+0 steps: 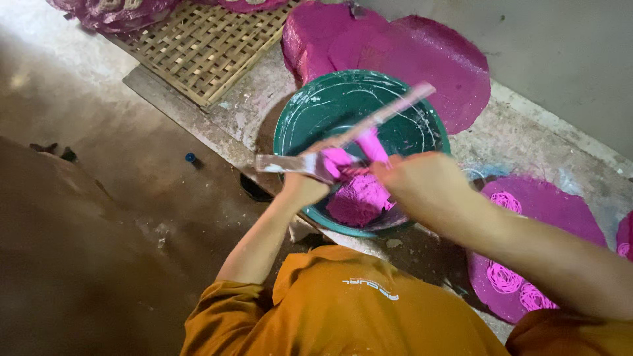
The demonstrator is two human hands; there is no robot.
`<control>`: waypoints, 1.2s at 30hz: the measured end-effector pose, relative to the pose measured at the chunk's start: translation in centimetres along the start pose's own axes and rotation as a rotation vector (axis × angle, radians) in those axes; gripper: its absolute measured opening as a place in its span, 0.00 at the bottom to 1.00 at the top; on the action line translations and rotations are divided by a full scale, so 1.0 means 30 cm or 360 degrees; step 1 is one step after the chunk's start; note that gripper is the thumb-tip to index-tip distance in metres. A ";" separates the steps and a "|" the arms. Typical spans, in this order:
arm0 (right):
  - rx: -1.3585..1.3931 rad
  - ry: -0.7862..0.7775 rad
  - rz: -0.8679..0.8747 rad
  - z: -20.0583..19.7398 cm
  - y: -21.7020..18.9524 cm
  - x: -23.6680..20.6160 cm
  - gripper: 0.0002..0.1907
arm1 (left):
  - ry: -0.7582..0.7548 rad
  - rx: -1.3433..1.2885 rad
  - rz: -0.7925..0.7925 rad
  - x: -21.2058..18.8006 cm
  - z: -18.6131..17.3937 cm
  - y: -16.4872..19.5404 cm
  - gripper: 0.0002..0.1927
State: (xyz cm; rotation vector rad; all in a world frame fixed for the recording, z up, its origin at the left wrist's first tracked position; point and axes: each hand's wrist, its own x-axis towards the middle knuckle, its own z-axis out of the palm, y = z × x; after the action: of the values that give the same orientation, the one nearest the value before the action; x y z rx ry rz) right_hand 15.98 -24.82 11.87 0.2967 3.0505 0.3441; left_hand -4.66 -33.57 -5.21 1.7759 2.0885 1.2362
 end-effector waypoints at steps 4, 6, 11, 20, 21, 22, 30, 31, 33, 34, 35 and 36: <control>0.0476 0.0461 0.0366 0.086 0.071 -0.066 0.13 | 0.0484 -0.0089 -0.0060 -0.013 -0.002 -0.049 0.30; 0.0806 0.0764 0.0258 0.184 0.021 -0.006 0.17 | 0.0481 0.0118 -0.0084 -0.010 0.006 -0.049 0.28; 0.1603 0.0510 0.0422 0.383 -0.115 0.030 0.25 | 0.0703 0.0588 0.0035 0.023 -0.038 -0.058 0.31; 0.2015 0.0482 0.0678 0.509 0.037 0.068 0.22 | 0.0560 0.0639 0.0032 0.064 -0.020 -0.037 0.24; 0.1916 0.0560 0.0610 0.528 0.016 0.075 0.21 | 0.0575 0.0636 0.0034 0.066 -0.011 -0.040 0.23; 0.1819 0.0633 0.0537 0.545 -0.004 0.073 0.20 | 0.0591 0.0636 0.0029 0.068 -0.011 -0.051 0.22; 0.1459 0.0110 0.0628 0.590 0.027 -0.003 0.20 | 0.0742 -0.0686 -0.0689 0.107 -0.074 -0.227 0.24; 0.1380 0.0094 0.0553 0.589 0.041 -0.001 0.20 | 0.0638 -0.1074 -0.0843 0.104 -0.047 -0.223 0.18; 0.1131 0.0540 0.0265 0.568 0.076 0.005 0.25 | 0.0426 -0.1543 -0.0872 0.078 0.036 -0.181 0.16; 0.0992 0.0764 0.0125 0.550 0.088 0.001 0.27 | 0.0157 -0.1912 -0.0751 0.055 0.099 -0.133 0.15; 0.1470 0.1006 0.0100 0.525 0.096 -0.005 0.30 | -0.0132 -0.2269 -0.0617 0.022 0.160 -0.078 0.15; 0.1950 0.1246 0.0073 0.495 0.104 -0.022 0.34 | -0.0352 -0.2396 -0.0817 -0.031 0.222 -0.011 0.15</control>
State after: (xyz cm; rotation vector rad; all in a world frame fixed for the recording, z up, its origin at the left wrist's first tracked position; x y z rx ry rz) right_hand 18.35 -18.78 -1.86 0.2940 3.4597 -1.8609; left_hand -0.79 -31.11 -10.15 0.5671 0.7708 1.5683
